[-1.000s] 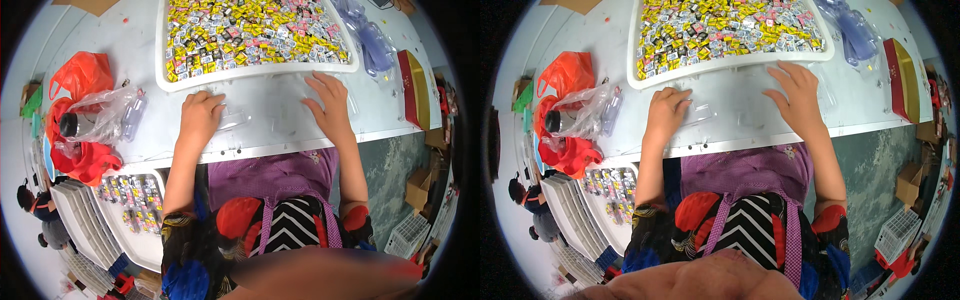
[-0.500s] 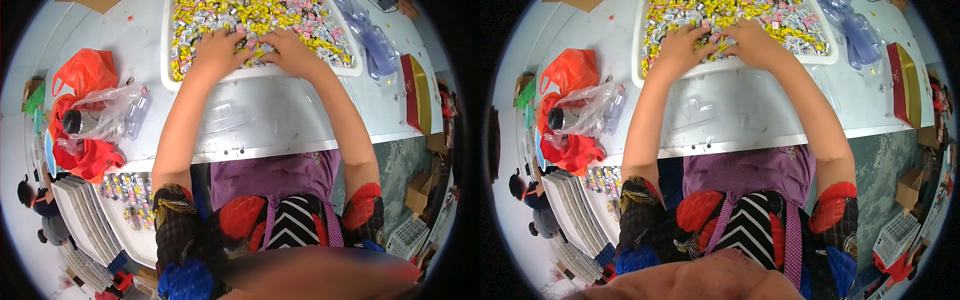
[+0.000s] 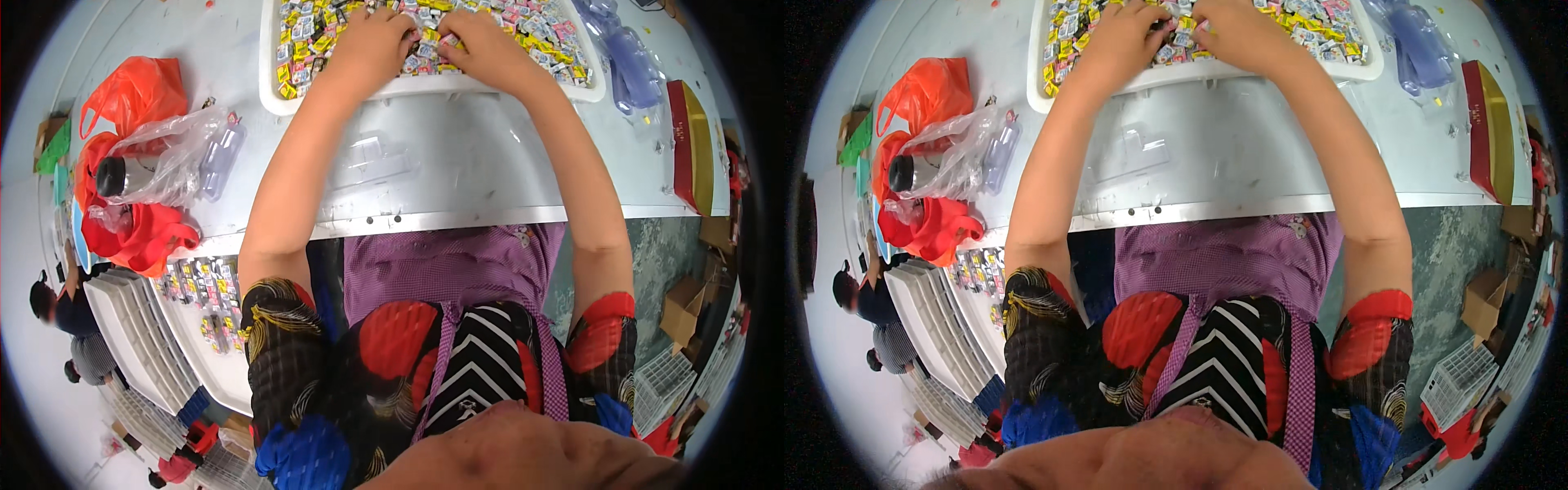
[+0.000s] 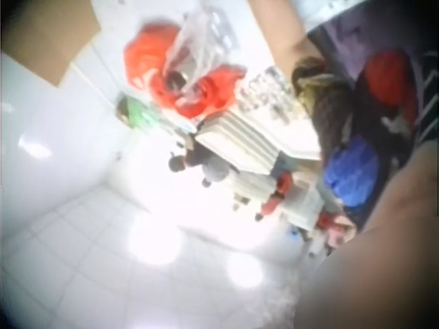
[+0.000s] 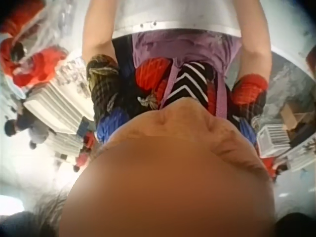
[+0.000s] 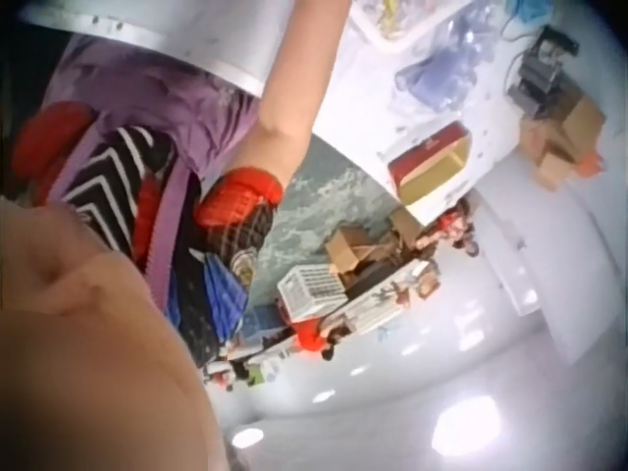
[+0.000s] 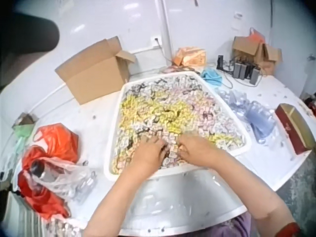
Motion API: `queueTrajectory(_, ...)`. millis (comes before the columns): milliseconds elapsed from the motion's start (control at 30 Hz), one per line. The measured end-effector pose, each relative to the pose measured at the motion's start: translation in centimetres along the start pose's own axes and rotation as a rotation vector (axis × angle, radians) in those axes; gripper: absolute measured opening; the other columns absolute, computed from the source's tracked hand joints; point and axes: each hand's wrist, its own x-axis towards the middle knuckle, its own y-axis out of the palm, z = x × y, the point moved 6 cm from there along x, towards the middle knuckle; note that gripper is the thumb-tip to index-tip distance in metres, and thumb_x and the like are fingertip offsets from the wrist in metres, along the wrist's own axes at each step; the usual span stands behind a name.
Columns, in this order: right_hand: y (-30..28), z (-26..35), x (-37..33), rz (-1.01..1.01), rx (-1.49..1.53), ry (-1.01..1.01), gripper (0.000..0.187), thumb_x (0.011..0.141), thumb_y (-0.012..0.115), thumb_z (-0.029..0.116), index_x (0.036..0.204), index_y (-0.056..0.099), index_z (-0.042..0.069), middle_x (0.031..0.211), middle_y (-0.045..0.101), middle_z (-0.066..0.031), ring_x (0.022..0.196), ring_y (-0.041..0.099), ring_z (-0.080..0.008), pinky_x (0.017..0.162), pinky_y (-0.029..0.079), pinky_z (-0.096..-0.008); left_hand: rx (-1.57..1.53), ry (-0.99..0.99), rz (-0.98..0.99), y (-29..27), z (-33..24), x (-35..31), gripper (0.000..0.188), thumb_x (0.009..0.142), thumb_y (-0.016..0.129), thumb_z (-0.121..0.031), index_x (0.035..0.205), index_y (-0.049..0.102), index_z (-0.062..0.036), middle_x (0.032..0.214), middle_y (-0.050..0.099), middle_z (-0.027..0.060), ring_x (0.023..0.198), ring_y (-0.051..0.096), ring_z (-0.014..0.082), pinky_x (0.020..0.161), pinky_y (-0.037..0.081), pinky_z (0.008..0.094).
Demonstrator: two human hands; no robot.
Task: Sorting and assembling small decorative blocks into specific patterns and sets on a work table.
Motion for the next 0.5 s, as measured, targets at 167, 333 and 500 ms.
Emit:
queueTrajectory(167,-0.2,-1.6,-0.2,-0.176,0.198,-0.09,0.021,0.079,0.07,0.02,0.091,0.065,0.003,0.081,0.064,-0.0158,0.081,0.06,-0.034,0.074,0.048,-0.0408,-0.066,-0.294,0.334,2.3,2.3,0.5,0.008,0.078,0.064,-0.008,0.078,0.065,-0.0009,0.081,0.063,0.018,0.084,0.057,0.038,0.08,0.045,0.0441)
queueTrajectory(333,-1.4,0.0,-0.7,-0.185,0.222,-0.079,0.013,0.078,0.07,0.016,0.083,0.067,0.004,0.083,0.064,-0.0135,0.084,0.058,-0.0317,0.078,0.046,-0.0397,-0.372,-0.691,-0.1,0.5,4.6,-0.2,0.01,0.083,0.064,-0.008,0.079,0.063,0.0018,0.075,0.064,0.0147,0.06,0.059,0.0279,0.058,0.048,0.035)
queueTrajectory(500,-1.7,0.6,-0.9,-0.115,0.275,-0.197,0.012,0.078,0.069,0.013,0.084,0.067,0.003,0.084,0.062,-0.0139,0.086,0.057,-0.0323,0.079,0.046,-0.0399,-0.822,-1.18,-0.156,-1.3,6.6,-2.5,0.016,0.09,0.062,-0.012,0.099,0.062,0.0014,0.073,0.062,0.0056,0.055,0.054,0.007,0.047,0.043,0.0199)
